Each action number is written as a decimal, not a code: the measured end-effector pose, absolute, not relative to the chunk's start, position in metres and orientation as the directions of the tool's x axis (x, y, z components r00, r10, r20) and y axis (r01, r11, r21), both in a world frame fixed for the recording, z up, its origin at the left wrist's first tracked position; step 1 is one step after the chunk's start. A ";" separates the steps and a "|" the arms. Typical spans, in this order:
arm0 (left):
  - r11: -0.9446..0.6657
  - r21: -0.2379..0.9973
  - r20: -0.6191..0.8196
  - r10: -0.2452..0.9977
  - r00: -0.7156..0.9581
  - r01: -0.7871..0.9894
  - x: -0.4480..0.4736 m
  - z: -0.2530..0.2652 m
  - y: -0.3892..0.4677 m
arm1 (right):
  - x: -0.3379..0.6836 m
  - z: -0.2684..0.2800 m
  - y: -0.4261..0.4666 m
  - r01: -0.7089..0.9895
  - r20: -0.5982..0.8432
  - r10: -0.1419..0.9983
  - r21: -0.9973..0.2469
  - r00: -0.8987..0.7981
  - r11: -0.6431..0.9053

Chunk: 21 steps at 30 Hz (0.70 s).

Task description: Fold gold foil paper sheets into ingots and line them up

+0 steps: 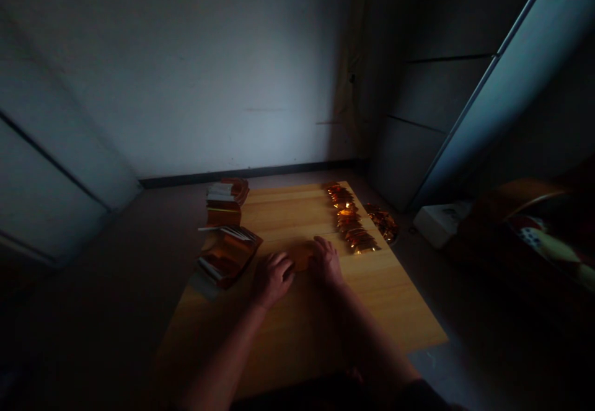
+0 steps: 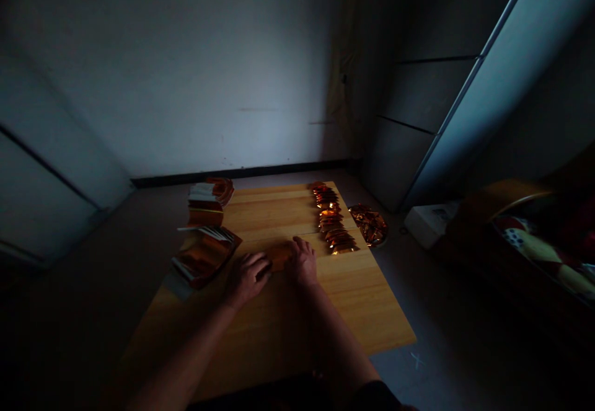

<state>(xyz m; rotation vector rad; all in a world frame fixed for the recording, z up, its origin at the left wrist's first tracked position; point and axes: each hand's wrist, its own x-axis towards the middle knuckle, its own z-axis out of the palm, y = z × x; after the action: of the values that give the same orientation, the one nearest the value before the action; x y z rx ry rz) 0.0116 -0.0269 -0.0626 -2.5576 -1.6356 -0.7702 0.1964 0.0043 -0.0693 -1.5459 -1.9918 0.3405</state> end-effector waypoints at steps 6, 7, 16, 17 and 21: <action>-0.450 0.256 0.409 0.853 0.325 0.856 0.012 -0.065 -0.027 | 0.201 -0.064 -0.001 0.739 0.402 0.886 -0.520 -0.230 0.428; -0.447 0.258 0.408 0.854 0.322 0.856 0.012 -0.065 -0.026 | 0.203 -0.064 -0.002 0.725 0.423 0.867 -0.507 -0.263 0.467; -0.454 0.246 0.468 0.829 0.305 0.856 0.013 -0.068 -0.024 | 0.215 -0.068 -0.006 0.730 0.373 0.834 -0.416 -0.407 0.543; -0.454 0.245 0.472 0.828 0.304 0.857 0.013 -0.068 -0.024 | 0.214 -0.067 -0.006 0.732 0.370 0.836 -0.416 -0.405 0.539; -0.450 0.259 0.480 0.828 0.291 0.854 0.013 -0.069 -0.024 | 0.213 -0.063 -0.006 0.751 0.336 0.861 -0.430 -0.382 0.501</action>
<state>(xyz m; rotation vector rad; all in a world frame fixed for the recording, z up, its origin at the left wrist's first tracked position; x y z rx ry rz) 0.0134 -0.0242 -0.0693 -2.4860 -1.6213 -0.8771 0.2127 -0.0064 -0.0632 -1.3204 -2.2278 0.2803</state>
